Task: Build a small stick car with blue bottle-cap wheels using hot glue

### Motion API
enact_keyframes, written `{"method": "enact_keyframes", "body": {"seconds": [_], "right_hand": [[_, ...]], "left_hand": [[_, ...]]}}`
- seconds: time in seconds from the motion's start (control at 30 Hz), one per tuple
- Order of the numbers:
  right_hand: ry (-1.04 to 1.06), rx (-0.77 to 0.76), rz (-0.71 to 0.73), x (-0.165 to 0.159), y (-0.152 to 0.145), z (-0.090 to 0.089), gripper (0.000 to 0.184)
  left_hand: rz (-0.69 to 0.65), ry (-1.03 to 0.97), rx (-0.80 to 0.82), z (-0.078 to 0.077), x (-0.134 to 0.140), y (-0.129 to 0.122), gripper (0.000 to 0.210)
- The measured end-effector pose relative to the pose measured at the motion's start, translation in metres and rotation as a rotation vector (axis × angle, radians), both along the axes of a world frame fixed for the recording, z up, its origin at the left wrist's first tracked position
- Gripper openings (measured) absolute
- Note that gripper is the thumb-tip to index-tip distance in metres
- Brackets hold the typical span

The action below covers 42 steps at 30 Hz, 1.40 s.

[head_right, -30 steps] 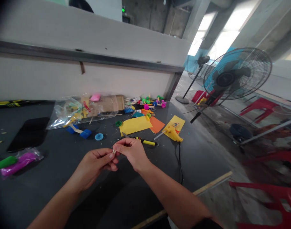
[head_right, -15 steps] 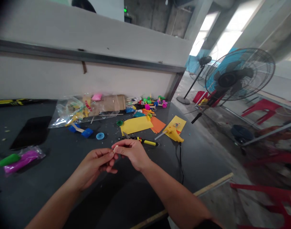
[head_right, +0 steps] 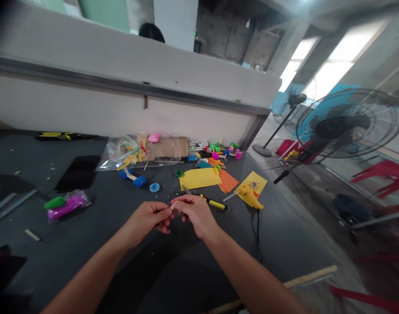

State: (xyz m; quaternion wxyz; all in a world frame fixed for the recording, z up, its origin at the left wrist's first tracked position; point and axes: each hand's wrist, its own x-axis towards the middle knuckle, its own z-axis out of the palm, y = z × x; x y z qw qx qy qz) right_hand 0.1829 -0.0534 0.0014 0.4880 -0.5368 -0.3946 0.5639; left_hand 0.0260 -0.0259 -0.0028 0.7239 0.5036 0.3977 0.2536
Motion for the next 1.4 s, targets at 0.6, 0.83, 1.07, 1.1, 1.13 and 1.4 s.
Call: {"method": "enact_keyframes", "body": {"seconds": [0.6, 0.83, 1.07, 1.1, 1.13, 1.4], "right_hand": [[-0.01, 0.169, 0.009, -0.055, 0.057, 0.015, 0.022], [0.002, 0.099, 0.077, -0.055, 0.067, 0.006, 0.027], [-0.277, 0.159, 0.101, -0.062, 0.103, 0.004, 0.017], [-0.282, 0.163, 0.096, -0.065, 0.112, 0.001, 0.017], [-0.281, 0.161, 0.093, -0.067, 0.121, -0.003, 0.016], [-0.306, 0.083, 0.209, -0.081, 0.151, -0.027, 0.009]], "left_hand": [[0.408, -0.209, 0.156, 0.002, -0.035, 0.026, 0.028], [0.41, -0.207, 0.122, -0.004, -0.037, 0.033, 0.03], [0.5, -0.012, 0.185, -0.02, -0.051, 0.05, 0.037], [0.57, 0.084, 0.222, -0.024, -0.057, 0.055, 0.036], [0.668, 0.206, 0.268, -0.028, -0.063, 0.06, 0.035], [0.733, 0.5, 0.396, -0.048, -0.079, 0.078, 0.037]]}}
